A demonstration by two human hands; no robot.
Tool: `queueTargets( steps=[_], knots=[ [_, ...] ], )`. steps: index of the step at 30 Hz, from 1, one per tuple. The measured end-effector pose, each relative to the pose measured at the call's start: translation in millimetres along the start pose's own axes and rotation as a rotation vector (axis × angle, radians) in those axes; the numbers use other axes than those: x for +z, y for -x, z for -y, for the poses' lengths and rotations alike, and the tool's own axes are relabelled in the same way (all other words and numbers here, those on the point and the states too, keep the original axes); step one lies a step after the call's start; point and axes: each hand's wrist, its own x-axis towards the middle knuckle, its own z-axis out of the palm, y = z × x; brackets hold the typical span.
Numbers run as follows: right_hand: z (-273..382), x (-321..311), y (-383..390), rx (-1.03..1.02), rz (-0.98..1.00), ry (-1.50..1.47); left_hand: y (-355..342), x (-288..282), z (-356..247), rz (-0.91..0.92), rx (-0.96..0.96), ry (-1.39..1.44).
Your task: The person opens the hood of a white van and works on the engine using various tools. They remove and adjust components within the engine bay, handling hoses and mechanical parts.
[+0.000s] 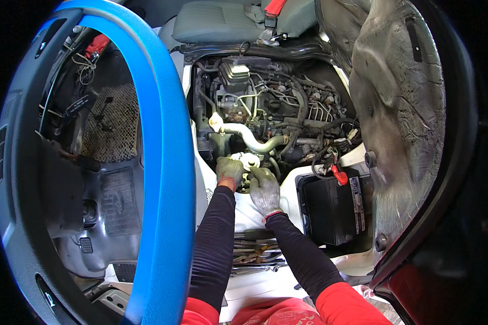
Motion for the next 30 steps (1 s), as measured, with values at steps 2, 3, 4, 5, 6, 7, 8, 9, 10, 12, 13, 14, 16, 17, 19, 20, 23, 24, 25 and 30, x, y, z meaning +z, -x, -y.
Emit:
queueTargets(
  steps=[2,3,4,5,6,7,8,9,10,12,13,14,16,17,19,20,23,24,25,30],
  knots=[
    [1,1,0,-0.026,-0.002,0.017,-4,12,11,-0.050,0.061,-0.074],
    [2,0,0,-0.016,0.009,0.023,-5,16,15,-0.077,0.091,-0.112],
    [2,0,1,-0.048,-0.001,0.025,-6,21,14,-0.220,0.099,-0.202],
    [3,0,1,-0.055,-0.001,0.030,-6,22,14,-0.214,0.085,-0.233],
    [3,0,2,-0.061,-0.001,0.036,-5,23,9,-0.270,0.110,-0.424],
    [3,0,2,-0.071,-0.002,0.047,-4,20,3,-0.298,0.112,-0.534],
    [3,1,2,-0.079,-0.003,0.057,0,14,-5,-0.261,0.132,-0.564],
    [3,2,2,-0.086,-0.003,0.067,4,6,-14,-0.169,0.137,-0.601],
    [2,3,2,-0.086,0.003,0.069,9,-5,-23,-0.139,0.140,-0.592],
    [1,5,2,-0.055,0.019,0.075,24,-26,-42,-0.064,0.298,-0.762],
    [0,6,2,-0.095,0.005,0.078,31,-35,-50,-0.046,0.382,-0.870],
    [-1,7,2,-0.107,-0.001,0.085,35,-41,-57,0.000,0.386,-0.864],
    [-3,7,4,-0.135,-0.016,0.093,41,-49,-63,-0.055,0.414,-0.851],
    [-4,7,4,-0.151,-0.024,0.095,41,-50,-63,-0.053,0.392,-0.853],
    [-6,7,5,-0.138,-0.004,0.096,39,-48,-64,-0.080,0.379,-0.815],
    [-6,7,6,-0.107,0.024,0.093,38,-46,-65,-0.100,0.311,-0.761],
    [-7,8,5,-0.098,0.025,0.122,44,-43,-81,-0.117,0.034,-0.358],
    [-7,9,6,-0.112,0.001,0.135,53,-41,-91,-0.156,-0.095,-0.086],
    [-8,10,6,-0.131,-0.015,0.142,62,-44,-101,-0.174,-0.249,0.191],
    [-15,10,5,-0.097,-0.074,0.060,92,-95,-129,0.006,-0.069,-0.018]
  ],
)
